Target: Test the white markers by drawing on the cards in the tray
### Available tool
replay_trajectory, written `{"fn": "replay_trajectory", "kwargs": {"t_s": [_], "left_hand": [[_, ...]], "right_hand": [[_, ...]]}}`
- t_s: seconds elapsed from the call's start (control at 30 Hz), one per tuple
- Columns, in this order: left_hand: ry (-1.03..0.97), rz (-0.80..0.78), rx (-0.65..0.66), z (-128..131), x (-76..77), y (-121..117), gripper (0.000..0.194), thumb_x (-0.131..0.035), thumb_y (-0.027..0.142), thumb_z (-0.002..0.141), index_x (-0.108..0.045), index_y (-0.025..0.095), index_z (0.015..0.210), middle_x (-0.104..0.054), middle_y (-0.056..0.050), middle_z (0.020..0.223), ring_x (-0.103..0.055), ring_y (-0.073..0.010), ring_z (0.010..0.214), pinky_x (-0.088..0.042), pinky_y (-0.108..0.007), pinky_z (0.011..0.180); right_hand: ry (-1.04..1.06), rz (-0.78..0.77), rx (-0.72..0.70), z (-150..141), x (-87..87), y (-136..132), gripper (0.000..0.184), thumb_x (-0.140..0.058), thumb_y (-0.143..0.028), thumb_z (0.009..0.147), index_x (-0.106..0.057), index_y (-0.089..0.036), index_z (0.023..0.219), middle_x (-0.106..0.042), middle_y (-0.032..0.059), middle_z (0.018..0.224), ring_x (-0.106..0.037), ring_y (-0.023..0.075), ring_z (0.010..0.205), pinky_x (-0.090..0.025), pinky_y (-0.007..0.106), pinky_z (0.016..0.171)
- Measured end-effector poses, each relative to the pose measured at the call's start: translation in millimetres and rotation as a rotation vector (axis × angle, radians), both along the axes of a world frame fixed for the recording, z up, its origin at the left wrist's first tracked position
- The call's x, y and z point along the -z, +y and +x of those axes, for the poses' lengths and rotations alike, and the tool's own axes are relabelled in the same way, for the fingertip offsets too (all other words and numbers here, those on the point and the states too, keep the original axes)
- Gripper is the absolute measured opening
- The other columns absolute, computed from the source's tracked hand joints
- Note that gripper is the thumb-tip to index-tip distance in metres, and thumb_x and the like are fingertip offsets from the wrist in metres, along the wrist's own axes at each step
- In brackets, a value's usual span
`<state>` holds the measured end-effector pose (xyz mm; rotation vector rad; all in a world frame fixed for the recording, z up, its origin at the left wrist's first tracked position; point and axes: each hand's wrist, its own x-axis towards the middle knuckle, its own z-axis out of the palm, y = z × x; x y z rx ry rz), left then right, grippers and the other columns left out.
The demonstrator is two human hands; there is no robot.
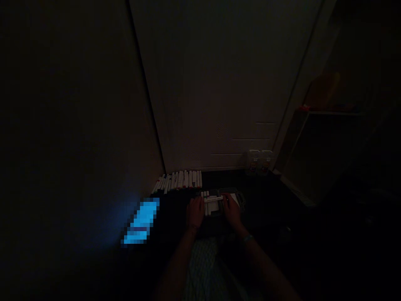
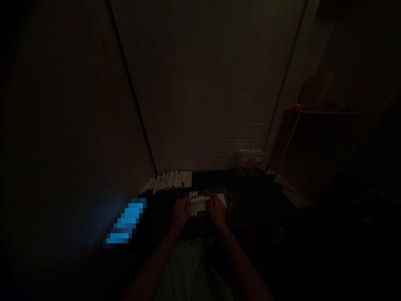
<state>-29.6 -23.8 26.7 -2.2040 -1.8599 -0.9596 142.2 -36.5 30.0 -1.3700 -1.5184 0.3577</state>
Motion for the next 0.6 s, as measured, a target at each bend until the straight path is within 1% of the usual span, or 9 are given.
{"fn": "replay_trajectory", "kwargs": {"t_s": [0.13,0.23,0.33,0.47,0.6], "left_hand": [[-0.006,-0.001,-0.006,-0.3,2.2,1.3,0.03,-0.028,0.029,0.091,-0.057,0.021,0.091,-0.062,-0.005,0.095,-0.051,-0.0178,0.088,-0.035,-0.029,0.077],[0.005,-0.02,0.001,-0.6,2.1,1.4,0.032,-0.026,0.03,0.091,-0.057,0.021,0.09,-0.062,-0.004,0.092,-0.051,-0.0175,0.086,-0.035,-0.029,0.076],[0.005,-0.022,0.013,-0.7,0.3,0.7,0.032,-0.026,0.03,0.091,-0.057,0.022,0.089,-0.062,-0.004,0.092,-0.051,-0.0171,0.084,-0.036,-0.028,0.074],[-0.002,-0.013,0.028,-0.5,-0.4,0.7,0.032,-0.026,0.028,0.091,-0.058,0.022,0.088,-0.062,-0.004,0.092,-0.051,-0.0166,0.085,-0.036,-0.028,0.075],[-0.014,-0.018,0.025,-0.3,2.0,2.2,0.032,-0.028,0.028,0.091,-0.058,0.02,0.088,-0.063,-0.004,0.092,-0.052,-0.0166,0.085,-0.037,-0.028,0.077]], "right_hand": [[-0.013,-0.003,0.006,0.3,1.2,-0.1,0.031,-0.03,-0.033,0.09,-0.054,-0.024,0.108,-0.063,0.0013,0.093,-0.059,0.0159,0.082,-0.041,0.025,0.069],[-0.013,-0.024,0.02,0.7,1.3,-0.4,0.033,-0.028,-0.034,0.091,-0.052,-0.025,0.111,-0.063,0.0008,0.089,-0.059,0.0158,0.076,-0.041,0.024,0.064],[-0.017,-0.012,0.033,0.8,1.6,0.2,0.033,-0.027,-0.034,0.091,-0.052,-0.024,0.11,-0.063,0.0011,0.088,-0.058,0.0159,0.075,-0.041,0.024,0.064],[-0.018,-0.033,0.047,0.7,2.3,1.5,0.035,-0.026,-0.036,0.091,-0.052,-0.023,0.11,-0.063,0.0012,0.083,-0.058,0.016,0.071,-0.039,0.024,0.059],[-0.022,-0.043,0.026,0.7,1.9,1.1,0.034,-0.029,-0.039,0.091,-0.052,-0.023,0.11,-0.063,0.0007,0.083,-0.059,0.0156,0.072,-0.039,0.024,0.06]]}}
